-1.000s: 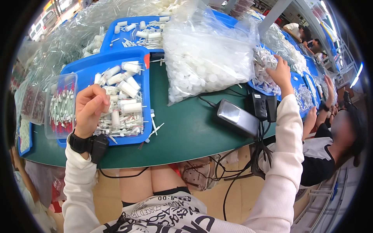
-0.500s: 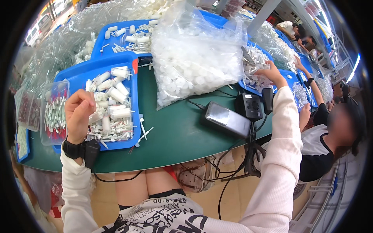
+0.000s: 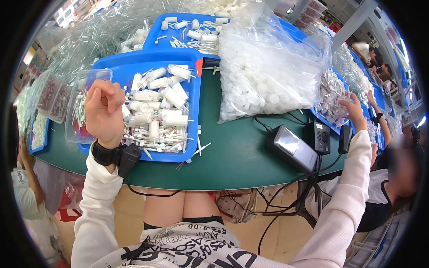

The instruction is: The person repeatedly picks small white cylindrical components and thin rods from a blue tray, inserts the rods into the cylinders, and places the assembled units back into the tray. The process is continuous and repetitive throughout the clip.

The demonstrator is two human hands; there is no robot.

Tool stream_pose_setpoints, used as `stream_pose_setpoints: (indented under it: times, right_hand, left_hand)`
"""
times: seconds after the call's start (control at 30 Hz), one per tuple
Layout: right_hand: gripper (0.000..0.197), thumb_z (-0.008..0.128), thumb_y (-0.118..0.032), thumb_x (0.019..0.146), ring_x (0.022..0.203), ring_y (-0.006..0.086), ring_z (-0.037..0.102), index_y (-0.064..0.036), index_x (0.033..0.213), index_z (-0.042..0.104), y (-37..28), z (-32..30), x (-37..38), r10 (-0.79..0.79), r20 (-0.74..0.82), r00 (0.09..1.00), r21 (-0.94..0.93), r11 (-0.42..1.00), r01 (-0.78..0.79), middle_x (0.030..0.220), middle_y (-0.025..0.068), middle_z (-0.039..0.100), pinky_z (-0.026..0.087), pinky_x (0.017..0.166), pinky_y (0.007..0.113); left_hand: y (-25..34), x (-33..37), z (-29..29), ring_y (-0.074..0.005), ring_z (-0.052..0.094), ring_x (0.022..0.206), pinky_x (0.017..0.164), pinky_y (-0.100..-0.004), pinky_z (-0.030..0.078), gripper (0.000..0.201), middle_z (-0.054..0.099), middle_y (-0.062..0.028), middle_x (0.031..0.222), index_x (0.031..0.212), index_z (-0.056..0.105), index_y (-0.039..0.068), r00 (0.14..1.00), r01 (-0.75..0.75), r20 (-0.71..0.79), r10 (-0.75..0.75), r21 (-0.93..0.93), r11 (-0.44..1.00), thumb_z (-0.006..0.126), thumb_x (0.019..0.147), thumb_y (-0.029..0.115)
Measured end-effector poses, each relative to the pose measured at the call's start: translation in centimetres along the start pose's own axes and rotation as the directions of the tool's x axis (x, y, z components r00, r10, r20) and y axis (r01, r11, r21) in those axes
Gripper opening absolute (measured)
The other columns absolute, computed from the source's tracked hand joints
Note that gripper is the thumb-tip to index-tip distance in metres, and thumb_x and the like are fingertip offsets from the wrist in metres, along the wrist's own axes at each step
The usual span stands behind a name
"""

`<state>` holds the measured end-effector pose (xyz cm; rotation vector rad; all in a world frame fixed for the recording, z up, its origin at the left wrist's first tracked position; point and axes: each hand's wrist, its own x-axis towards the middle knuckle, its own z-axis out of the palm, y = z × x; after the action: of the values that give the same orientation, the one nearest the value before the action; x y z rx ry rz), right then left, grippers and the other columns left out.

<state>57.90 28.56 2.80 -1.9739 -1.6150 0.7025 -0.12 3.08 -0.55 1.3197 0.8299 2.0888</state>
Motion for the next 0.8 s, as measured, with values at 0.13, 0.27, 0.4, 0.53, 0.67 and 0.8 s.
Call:
stream_pose_setpoints:
  times: [0.13, 0.27, 0.4, 0.53, 0.67, 0.8]
  right_hand:
    - [0.034, 0.064, -0.024, 0.074, 0.082, 0.0219, 0.059, -0.0147, 0.106, 0.054, 1.0, -0.2, 1.7, -0.162, -0.168, 0.972, -0.133, 0.981, 0.141, 0.087, 0.0069, 0.061, 0.046, 0.067, 0.036]
    - [0.032, 0.063, -0.026, 0.074, 0.084, 0.0251, 0.061, -0.0097, 0.101, 0.058, 1.2, -0.6, 2.5, -0.502, -0.369, 0.782, -0.478, 0.824, 0.303, 0.091, 0.0132, 0.063, 0.045, 0.073, 0.036]
    - [0.034, 0.064, -0.027, 0.074, 0.081, 0.0264, 0.062, -0.0118, 0.104, 0.057, 1.1, -0.4, 3.6, -0.423, -0.516, 0.745, -0.388, 0.891, 0.238, 0.092, 0.0166, 0.062, 0.048, 0.069, 0.037]
    - [0.037, 0.066, -0.020, 0.074, 0.068, 0.0198, 0.062, -0.0149, 0.109, 0.056, -0.3, 0.3, 3.6, -0.296, -0.524, 0.799, -0.093, 0.952, 0.291, 0.088, 0.0137, 0.060, 0.053, 0.044, 0.032]
    - [0.033, 0.063, -0.014, 0.077, 0.072, 0.0218, 0.061, -0.0111, 0.109, 0.054, -0.6, -0.7, 3.6, -0.183, -0.555, 0.812, 0.211, 0.913, 0.350, 0.093, 0.0110, 0.058, 0.056, 0.050, 0.036]
    - [0.037, 0.062, -0.014, 0.080, 0.086, 0.0248, 0.058, -0.0118, 0.115, 0.050, -1.1, -2.6, 4.6, -0.135, -0.507, 0.852, 0.322, 0.886, 0.332, 0.104, 0.0116, 0.053, 0.057, 0.057, 0.041]
  left_hand:
    - [0.0, 0.0, 0.0, -0.0068, 0.030, 0.050, 0.049, -0.0220, 0.022, 0.028, 0.037, 0.0002, 0.053, 0.075, 0.052, -0.002, 1.000, 0.019, 0.019, -0.019, 0.003, 1.000, 0.043, 0.084, 0.023]
    - [-0.2, 0.1, 0.2, -0.0064, 0.030, 0.050, 0.049, -0.0217, 0.022, 0.026, 0.037, 0.0004, 0.054, 0.075, 0.052, -0.002, 0.999, 0.030, 0.026, -0.029, -0.019, 0.999, 0.042, 0.085, 0.020]
    - [-0.3, 0.0, 0.7, -0.0064, 0.030, 0.050, 0.049, -0.0222, 0.022, 0.025, 0.037, 0.0009, 0.057, 0.076, 0.051, -0.002, 0.999, 0.038, 0.029, -0.037, -0.038, 0.999, 0.041, 0.086, 0.019]
    - [0.0, -0.1, 0.5, -0.0065, 0.028, 0.050, 0.050, -0.0227, 0.021, 0.025, 0.035, 0.0013, 0.057, 0.075, 0.050, -0.001, 0.998, 0.038, 0.049, -0.037, -0.004, 0.999, 0.041, 0.085, 0.020]
    - [-0.1, -0.1, 0.6, -0.0065, 0.027, 0.051, 0.052, -0.0233, 0.021, 0.025, 0.034, 0.0014, 0.056, 0.075, 0.049, 0.001, 0.995, 0.052, 0.082, -0.054, 0.023, 0.998, 0.042, 0.085, 0.023]
    - [-0.1, -0.1, 0.6, -0.0064, 0.027, 0.051, 0.052, -0.0231, 0.021, 0.025, 0.034, 0.0015, 0.055, 0.075, 0.049, 0.001, 0.995, 0.049, 0.089, -0.051, 0.023, 0.999, 0.042, 0.085, 0.022]
